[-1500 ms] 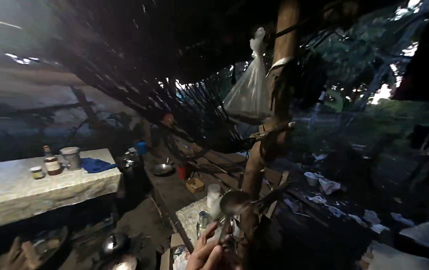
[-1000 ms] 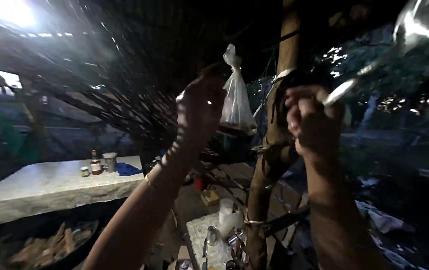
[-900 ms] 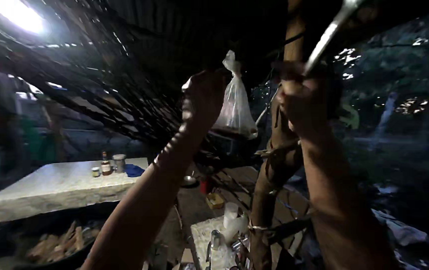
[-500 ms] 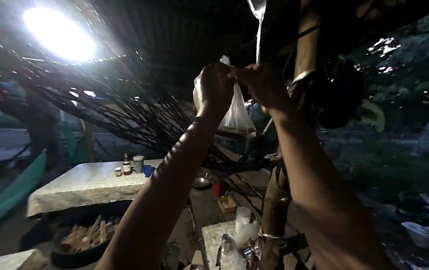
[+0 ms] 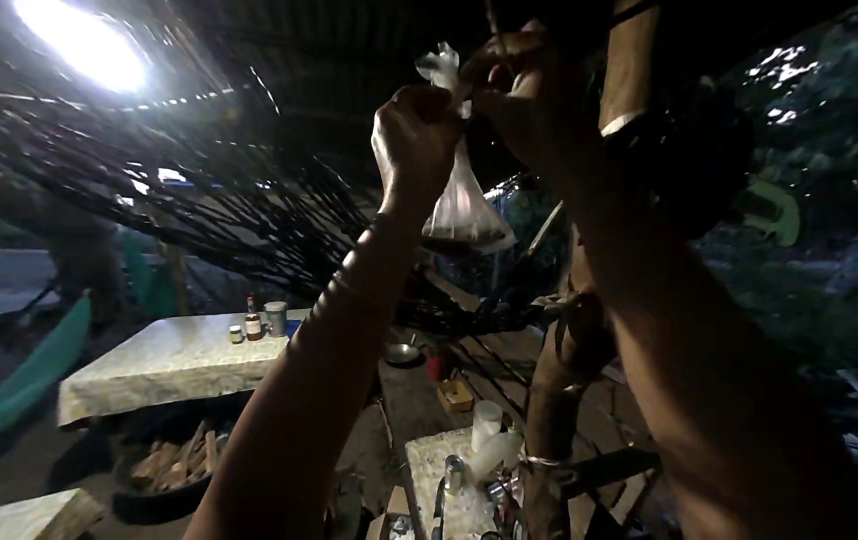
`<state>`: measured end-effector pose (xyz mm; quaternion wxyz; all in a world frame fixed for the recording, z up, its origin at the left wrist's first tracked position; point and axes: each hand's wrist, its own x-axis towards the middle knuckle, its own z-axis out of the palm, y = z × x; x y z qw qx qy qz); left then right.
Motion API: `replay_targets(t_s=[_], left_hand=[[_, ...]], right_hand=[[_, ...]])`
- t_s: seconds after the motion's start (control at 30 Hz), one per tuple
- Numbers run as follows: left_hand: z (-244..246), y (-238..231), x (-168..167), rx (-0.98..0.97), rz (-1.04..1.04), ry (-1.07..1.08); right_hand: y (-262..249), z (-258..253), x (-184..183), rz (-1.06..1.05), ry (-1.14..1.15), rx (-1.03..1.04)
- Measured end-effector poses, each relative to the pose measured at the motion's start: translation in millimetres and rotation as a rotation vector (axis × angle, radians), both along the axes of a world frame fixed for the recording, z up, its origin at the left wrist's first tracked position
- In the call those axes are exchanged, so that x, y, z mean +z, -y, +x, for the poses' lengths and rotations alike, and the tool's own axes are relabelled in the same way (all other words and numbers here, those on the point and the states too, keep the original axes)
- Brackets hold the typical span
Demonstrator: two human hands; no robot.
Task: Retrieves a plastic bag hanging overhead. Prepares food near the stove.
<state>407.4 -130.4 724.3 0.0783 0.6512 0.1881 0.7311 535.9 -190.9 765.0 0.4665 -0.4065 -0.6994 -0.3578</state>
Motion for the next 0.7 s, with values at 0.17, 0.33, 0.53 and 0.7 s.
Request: replay_targets(t_s=[0.17,0.33,0.53,0.7], left_hand=[[-10.1,-2.8,3.6,-0.234,0.089,0.035],[-25.9,-1.6,8.8,-0.357,0.180,-0.062],[-27.3,-14.6,7.2,-0.166,0.373,-0.079],[-21.1,-7.0,8.4,0.069,0.284,-0.068]], right_hand=[[5.0,-2.7,17.5,-0.016,0.192,-0.132],[9.7,-2.2,26.3,0.001,0.245,-0.112],[21.4,-9.1,25.4,-0.039,0.283,-0.200],[32.3,-17.4,23.2,-0.135,0.151,-0.178]])
